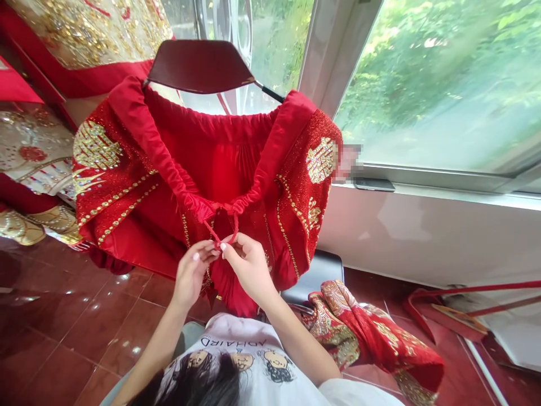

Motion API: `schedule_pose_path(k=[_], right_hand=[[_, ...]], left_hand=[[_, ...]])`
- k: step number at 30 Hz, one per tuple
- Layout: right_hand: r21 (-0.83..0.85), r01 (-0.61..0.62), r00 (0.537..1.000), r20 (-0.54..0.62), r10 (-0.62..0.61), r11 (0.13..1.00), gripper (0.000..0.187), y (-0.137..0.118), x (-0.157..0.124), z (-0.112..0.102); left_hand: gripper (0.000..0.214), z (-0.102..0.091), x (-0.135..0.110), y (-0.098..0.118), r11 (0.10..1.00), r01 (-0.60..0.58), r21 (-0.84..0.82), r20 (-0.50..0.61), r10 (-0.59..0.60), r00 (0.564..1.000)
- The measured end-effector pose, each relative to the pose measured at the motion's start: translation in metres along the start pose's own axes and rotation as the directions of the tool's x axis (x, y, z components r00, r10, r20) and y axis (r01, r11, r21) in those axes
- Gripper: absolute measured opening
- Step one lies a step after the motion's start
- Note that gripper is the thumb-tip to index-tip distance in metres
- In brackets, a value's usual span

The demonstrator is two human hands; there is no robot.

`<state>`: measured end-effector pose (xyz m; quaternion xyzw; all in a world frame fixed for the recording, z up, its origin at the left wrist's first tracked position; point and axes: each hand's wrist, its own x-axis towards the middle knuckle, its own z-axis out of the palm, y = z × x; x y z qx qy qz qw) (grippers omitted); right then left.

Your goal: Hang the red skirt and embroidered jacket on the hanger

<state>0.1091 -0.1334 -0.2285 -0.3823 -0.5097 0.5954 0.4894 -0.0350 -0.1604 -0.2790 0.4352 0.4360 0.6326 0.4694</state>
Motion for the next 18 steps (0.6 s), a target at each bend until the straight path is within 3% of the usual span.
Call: schedule_pose_path(k=[2,4,6,8,10,13,15,18], right_hand=[[-0.02,0.042,0.999,-0.02,-0.043,0.999,0.024,0.001,0.0,0.003],[0.011,0.037,0.999,-0.006,-0.037,0.999,0.025,0.001,-0.001,0.005],[0.049,0.036,0.999,0.001,-0.036,0.998,0.025,0.001,-0.002,0.004],[0.059,0.061,0.998,-0.031,-0.059,0.996,0.024,0.001,-0.003,0.0],[0.039,0.086,0.994,-0.069,-0.083,0.996,0.022,-0.001,-0.003,-0.005],[-0.042,0.123,0.989,-0.08,-0.126,0.992,0.018,-0.003,-0.001,-0.011],[-0.113,0.161,0.982,-0.078,-0.17,0.98,0.018,-0.002,0.0,-0.01],[-0.226,0.212,0.97,-0.071,-0.233,0.951,0.017,0.002,0.0,-0.003]], left_hand=[[0.029,0.0,0.005,0.021,0.975,-0.144,0.171,-0.019,0.149,0.989],[0.021,0.004,0.008,0.038,0.878,-0.276,0.391,0.05,0.279,0.959],[0.021,0.01,0.009,0.045,0.8,-0.34,0.495,0.147,0.309,0.94],[0.023,0.014,0.007,0.043,0.858,-0.28,0.431,0.204,0.209,0.956],[0.018,0.014,0.005,0.038,0.944,-0.095,0.316,0.263,0.009,0.965],[0.022,0.006,0.001,0.038,0.963,0.086,0.254,0.346,-0.173,0.922],[0.029,0.001,0.0,0.046,0.982,0.068,0.178,0.355,-0.129,0.926],[0.024,0.001,0.003,0.061,0.984,-0.096,0.151,0.312,0.045,0.949]])
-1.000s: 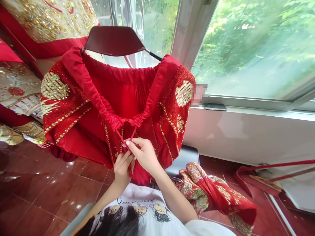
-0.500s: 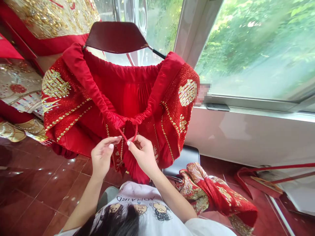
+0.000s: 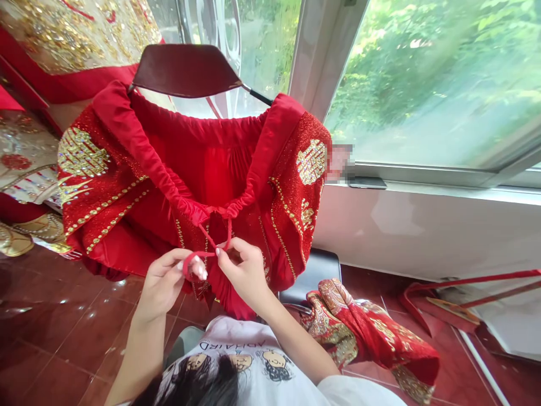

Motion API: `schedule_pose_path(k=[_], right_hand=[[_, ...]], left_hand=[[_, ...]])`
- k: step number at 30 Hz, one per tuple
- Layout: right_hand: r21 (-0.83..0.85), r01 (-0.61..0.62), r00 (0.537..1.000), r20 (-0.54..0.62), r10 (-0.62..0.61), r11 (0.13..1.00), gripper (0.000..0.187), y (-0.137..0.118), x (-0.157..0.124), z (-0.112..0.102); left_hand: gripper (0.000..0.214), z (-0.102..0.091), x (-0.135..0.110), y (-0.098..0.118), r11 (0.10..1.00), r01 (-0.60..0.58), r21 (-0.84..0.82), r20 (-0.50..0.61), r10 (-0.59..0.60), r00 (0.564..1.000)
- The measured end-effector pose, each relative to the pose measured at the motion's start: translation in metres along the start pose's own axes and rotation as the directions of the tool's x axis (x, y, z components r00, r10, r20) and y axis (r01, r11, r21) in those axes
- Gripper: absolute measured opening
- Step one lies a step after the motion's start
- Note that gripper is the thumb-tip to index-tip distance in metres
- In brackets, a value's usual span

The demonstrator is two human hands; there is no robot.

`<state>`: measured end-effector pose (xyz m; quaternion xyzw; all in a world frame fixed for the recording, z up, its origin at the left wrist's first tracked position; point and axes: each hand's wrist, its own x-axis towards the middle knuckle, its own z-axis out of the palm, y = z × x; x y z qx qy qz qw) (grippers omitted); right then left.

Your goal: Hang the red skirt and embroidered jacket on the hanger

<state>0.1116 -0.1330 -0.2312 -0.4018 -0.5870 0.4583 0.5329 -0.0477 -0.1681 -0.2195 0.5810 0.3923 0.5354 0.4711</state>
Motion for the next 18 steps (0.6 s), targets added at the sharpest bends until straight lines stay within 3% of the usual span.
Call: schedule_pose_path(k=[3,6,9,11,13,15,18], right_hand=[[-0.086,0.064,0.998,0.003,-0.064,0.994,0.018,0.003,-0.004,0.007],[-0.133,0.135,0.99,-0.017,-0.138,0.982,0.017,0.004,-0.006,0.009],[-0.172,0.221,0.973,-0.024,-0.228,0.96,0.015,0.005,-0.005,0.01],[-0.201,0.264,0.962,-0.019,-0.273,0.944,0.017,0.006,-0.004,0.011],[-0.219,0.291,0.954,-0.01,-0.3,0.931,0.018,0.006,-0.004,0.012],[-0.218,0.305,0.95,0.007,-0.311,0.927,0.018,0.006,-0.004,0.012],[-0.212,0.312,0.949,0.016,-0.316,0.926,0.017,0.005,-0.003,0.012]], left_hand=[[0.021,0.008,0.01,0.005,0.942,-0.116,0.314,-0.1,0.155,0.983],[0.017,0.019,0.021,-0.002,0.814,-0.158,0.559,-0.207,0.321,0.924],[0.009,0.028,0.029,-0.012,0.689,-0.232,0.686,-0.233,0.511,0.827],[0.008,0.032,0.033,-0.015,0.69,-0.236,0.684,-0.268,0.539,0.798],[0.013,0.033,0.035,-0.016,0.83,-0.177,0.529,-0.395,0.426,0.814],[0.026,0.031,0.037,-0.013,0.962,-0.09,0.257,-0.502,0.213,0.838],[0.036,0.023,0.039,-0.009,0.997,0.008,-0.074,-0.423,-0.039,0.905]])
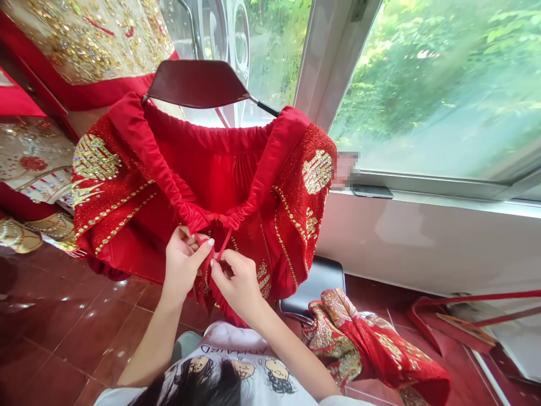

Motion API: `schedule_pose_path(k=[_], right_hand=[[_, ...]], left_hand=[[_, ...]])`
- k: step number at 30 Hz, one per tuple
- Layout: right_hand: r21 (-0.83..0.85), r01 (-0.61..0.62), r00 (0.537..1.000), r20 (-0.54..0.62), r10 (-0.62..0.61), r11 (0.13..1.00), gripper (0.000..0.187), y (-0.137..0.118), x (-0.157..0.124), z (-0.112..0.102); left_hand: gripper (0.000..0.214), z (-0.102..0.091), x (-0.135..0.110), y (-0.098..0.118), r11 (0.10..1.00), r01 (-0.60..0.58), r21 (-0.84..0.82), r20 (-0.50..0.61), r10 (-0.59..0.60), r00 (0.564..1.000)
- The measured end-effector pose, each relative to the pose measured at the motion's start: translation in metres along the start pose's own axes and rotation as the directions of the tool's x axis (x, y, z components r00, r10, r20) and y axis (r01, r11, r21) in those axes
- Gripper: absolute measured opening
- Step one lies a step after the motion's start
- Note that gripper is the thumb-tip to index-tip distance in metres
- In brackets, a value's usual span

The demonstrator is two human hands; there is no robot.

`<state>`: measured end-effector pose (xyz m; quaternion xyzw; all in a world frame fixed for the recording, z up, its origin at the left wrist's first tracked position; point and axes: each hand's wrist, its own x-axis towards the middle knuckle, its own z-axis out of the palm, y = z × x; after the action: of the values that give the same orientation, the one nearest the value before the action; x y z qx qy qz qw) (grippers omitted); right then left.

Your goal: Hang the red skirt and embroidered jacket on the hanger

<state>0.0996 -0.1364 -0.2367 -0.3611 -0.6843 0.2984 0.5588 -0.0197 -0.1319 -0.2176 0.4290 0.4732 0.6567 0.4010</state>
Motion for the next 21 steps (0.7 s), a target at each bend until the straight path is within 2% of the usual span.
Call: schedule_pose_path(k=[3,5,8,12,15,17,19,21], right_hand=[[-0.004,-0.029,1.0,0.007,0.029,1.0,0.016,0.0,0.001,-0.001],[0.0,-0.058,0.998,0.017,0.058,0.998,0.016,0.001,0.0,-0.001],[0.003,-0.083,0.996,0.014,0.083,0.997,0.017,0.002,-0.001,0.0],[0.01,-0.106,0.994,0.005,0.106,0.994,0.016,0.004,-0.003,0.001],[0.031,-0.113,0.994,0.02,0.112,0.993,0.015,0.004,-0.002,0.002],[0.039,-0.106,0.994,0.023,0.105,0.994,0.016,0.003,-0.002,0.003],[0.035,-0.098,0.995,0.017,0.097,0.995,0.017,0.002,-0.001,0.005],[0.015,-0.083,0.997,0.0,0.083,0.996,0.018,0.001,-0.002,0.006]], left_hand=[[0.04,-0.009,0.004,0.001,0.978,0.134,-0.159,0.117,-0.117,0.986],[0.04,-0.014,0.005,-0.002,0.961,0.165,-0.221,0.09,-0.149,0.985],[0.032,-0.017,0.002,-0.007,0.97,0.117,-0.215,0.033,-0.113,0.993],[0.024,-0.019,-0.008,-0.002,0.993,0.046,-0.105,0.033,-0.043,0.999],[0.01,-0.02,-0.016,0.007,0.991,-0.118,0.058,0.06,0.115,0.992],[0.004,-0.02,-0.017,0.009,0.941,-0.29,0.175,0.104,0.276,0.956],[0.007,-0.017,-0.013,0.007,0.854,-0.431,0.293,0.101,0.42,0.902],[0.007,-0.013,-0.008,0.001,0.802,-0.462,0.379,0.042,0.484,0.874]])
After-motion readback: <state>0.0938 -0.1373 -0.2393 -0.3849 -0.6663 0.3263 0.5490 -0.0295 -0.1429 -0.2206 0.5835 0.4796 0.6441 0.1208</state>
